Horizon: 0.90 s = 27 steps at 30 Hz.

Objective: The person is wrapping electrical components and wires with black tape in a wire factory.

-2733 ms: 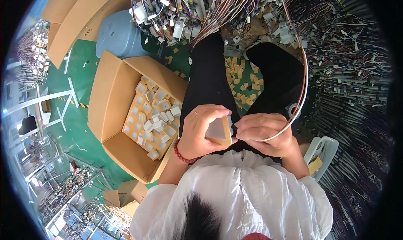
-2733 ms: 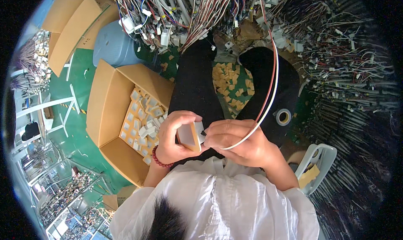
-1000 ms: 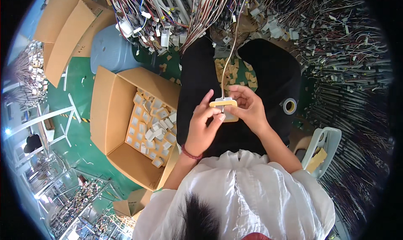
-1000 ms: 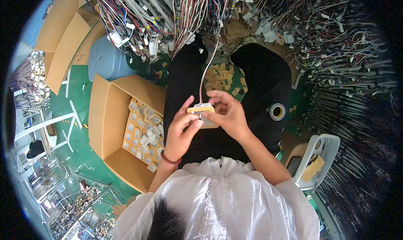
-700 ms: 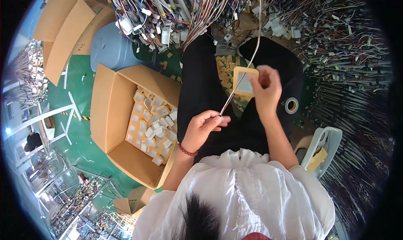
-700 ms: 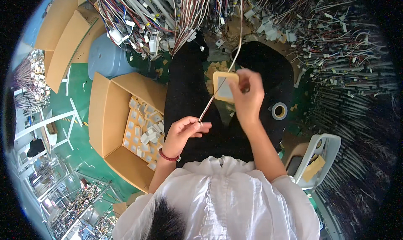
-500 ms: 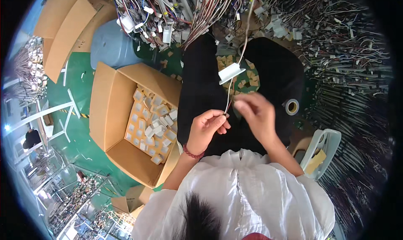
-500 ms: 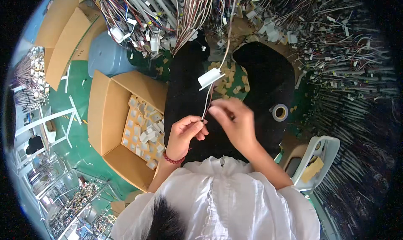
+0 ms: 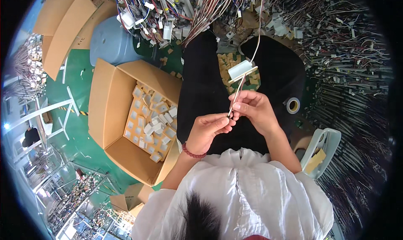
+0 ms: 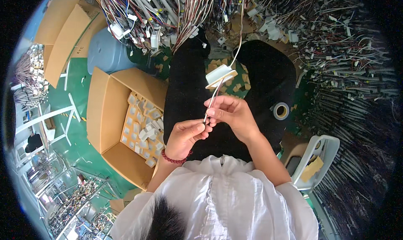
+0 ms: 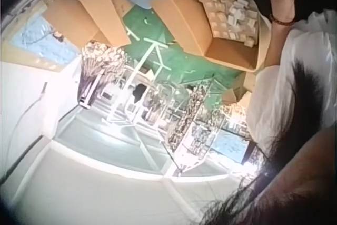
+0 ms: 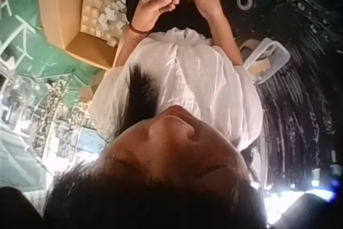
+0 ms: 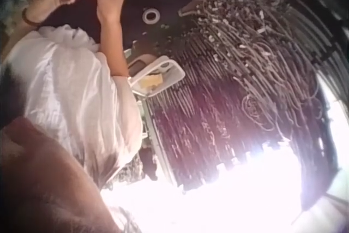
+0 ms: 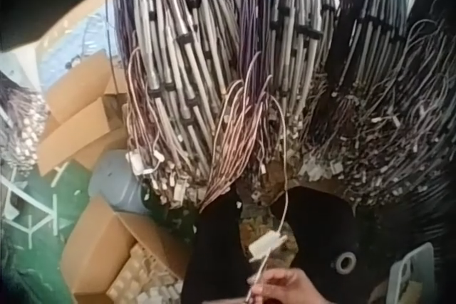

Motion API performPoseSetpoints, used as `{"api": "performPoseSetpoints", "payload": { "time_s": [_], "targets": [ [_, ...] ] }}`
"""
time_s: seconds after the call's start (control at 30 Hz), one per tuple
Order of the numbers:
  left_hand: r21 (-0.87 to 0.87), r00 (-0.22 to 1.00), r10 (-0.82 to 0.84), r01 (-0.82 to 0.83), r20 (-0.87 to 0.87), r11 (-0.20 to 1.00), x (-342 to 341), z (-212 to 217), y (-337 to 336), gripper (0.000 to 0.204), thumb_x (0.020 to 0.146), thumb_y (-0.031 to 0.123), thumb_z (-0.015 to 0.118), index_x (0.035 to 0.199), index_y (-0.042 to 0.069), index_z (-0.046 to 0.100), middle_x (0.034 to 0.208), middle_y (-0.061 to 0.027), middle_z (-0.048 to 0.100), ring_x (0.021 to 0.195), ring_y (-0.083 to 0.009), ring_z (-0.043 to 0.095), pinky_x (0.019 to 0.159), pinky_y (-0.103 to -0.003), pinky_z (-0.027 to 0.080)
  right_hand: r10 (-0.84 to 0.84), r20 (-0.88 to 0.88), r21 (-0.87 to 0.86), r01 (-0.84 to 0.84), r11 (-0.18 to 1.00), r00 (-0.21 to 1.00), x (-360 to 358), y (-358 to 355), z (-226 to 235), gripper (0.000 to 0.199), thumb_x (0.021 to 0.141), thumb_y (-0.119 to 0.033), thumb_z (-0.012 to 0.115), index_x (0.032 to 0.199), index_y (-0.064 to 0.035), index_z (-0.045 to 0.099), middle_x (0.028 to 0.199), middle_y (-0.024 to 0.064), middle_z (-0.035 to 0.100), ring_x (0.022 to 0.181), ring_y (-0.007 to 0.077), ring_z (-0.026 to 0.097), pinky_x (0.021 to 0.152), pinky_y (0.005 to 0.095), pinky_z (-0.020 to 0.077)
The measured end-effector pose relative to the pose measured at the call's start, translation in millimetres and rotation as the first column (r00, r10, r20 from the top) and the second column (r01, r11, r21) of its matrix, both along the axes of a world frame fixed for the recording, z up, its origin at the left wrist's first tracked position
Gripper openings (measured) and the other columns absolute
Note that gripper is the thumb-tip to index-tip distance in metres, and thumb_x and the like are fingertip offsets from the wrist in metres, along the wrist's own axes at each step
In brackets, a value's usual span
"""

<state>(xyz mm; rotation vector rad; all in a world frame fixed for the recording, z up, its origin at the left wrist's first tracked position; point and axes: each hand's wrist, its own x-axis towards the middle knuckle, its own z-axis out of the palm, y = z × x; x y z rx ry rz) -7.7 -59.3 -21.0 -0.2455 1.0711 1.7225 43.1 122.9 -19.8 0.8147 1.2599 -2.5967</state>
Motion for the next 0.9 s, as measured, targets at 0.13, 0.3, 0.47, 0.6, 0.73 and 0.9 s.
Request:
{"api": "performPoseSetpoints", "payload": {
  "time_s": [0.13, 0.3, 0.47, 0.6, 0.73, 0.9],
  "targets": [
    [-0.018, 0.995, -0.045, 0.044, -0.09, 0.999, 2, -7, -3, 0.029, 0.092, 0.016, 0.059, 0.114, -0.002, 0.061, 0.095, -0.0101, 0.067, 0.079, -0.0124, 0.064, 0.075, -0.025, 0.053, 0.135, -0.083, 0.109, -0.126, 0.986, 0.987, 0, 9, 1, 0.012, 0.087, -0.008, 0.065, 0.093, 0.0023, 0.065, 0.079, 0.006, 0.065, 0.065, 0.0105, 0.06, 0.062, 0.0224, 0.0507],
    [0.246, 0.991, -0.132, 0.131, -0.012, 0.96, -13, -9, 7, 0.093, 0.088, 0.069, 0.036, 0.148, 0.009, -0.003, 0.088, -0.0244, 0.064, 0.068, -0.0253, 0.067, 0.064, -0.029, 0.055, -0.035, -0.05, 0.007, 0.035, 0.999, 0.998, 5, 1, -3, 0.011, 0.087, -0.008, 0.065, 0.092, 0.0021, 0.065, 0.079, 0.0056, 0.065, 0.064, 0.01, 0.06, 0.061, 0.023, 0.0509],
    [0.686, 0.951, -0.241, 0.044, 0.194, 0.726, -8, -17, 22, 0.098, 0.072, 0.084, 0.011, 0.15, 0.025, -0.001, 0.075, -0.0206, 0.061, 0.048, -0.0227, 0.059, 0.047, -0.028, 0.051, -0.106, -0.088, 0.113, 0.116, 0.987, 0.99, 7, -12, -4, 0.01, 0.086, -0.009, 0.067, 0.086, 0.0004, 0.066, 0.076, 0.003, 0.065, 0.061, 0.0069, 0.055, 0.057, 0.021, 0.0456],
    [0.699, 0.879, -0.203, -0.183, 0.431, 0.691, 1, -12, 25, 0.09, 0.076, 0.082, 0.012, 0.15, 0.03, 0.001, 0.069, -0.0176, 0.059, 0.045, -0.0207, 0.056, 0.042, -0.027, 0.049, -0.12, -0.1, 0.23, 0.14, 0.963, 0.988, 7, -15, -3, 0.011, 0.086, -0.01, 0.068, 0.085, 0.0, 0.066, 0.076, 0.0026, 0.064, 0.06, 0.007, 0.053, 0.057, 0.0212, 0.0439],
    [0.721, 0.875, -0.212, -0.198, 0.436, 0.664, -2, -8, 23, 0.085, 0.08, 0.079, 0.013, 0.149, 0.03, 0.0, 0.068, -0.0174, 0.058, 0.044, -0.0206, 0.055, 0.038, -0.027, 0.048, -0.108, -0.123, 0.171, 0.128, 0.977, 0.987, 7, -16, 2, 0.011, 0.086, -0.011, 0.068, 0.086, -0.0001, 0.066, 0.077, 0.0028, 0.065, 0.061, 0.0076, 0.054, 0.058, 0.0215, 0.0445],
    [0.642, 0.879, -0.163, -0.19, 0.448, 0.743, -6, -7, 24, 0.081, 0.083, 0.076, 0.013, 0.149, 0.031, -0.001, 0.066, -0.0175, 0.057, 0.038, -0.0188, 0.051, 0.036, -0.026, 0.047, -0.115, -0.124, 0.09, 0.127, 0.988, 0.986, 7, -20, 3, 0.011, 0.087, -0.01, 0.067, 0.09, -0.0002, 0.067, 0.077, 0.003, 0.064, 0.065, 0.008, 0.055, 0.06, 0.0213, 0.0452]
  ]
}}
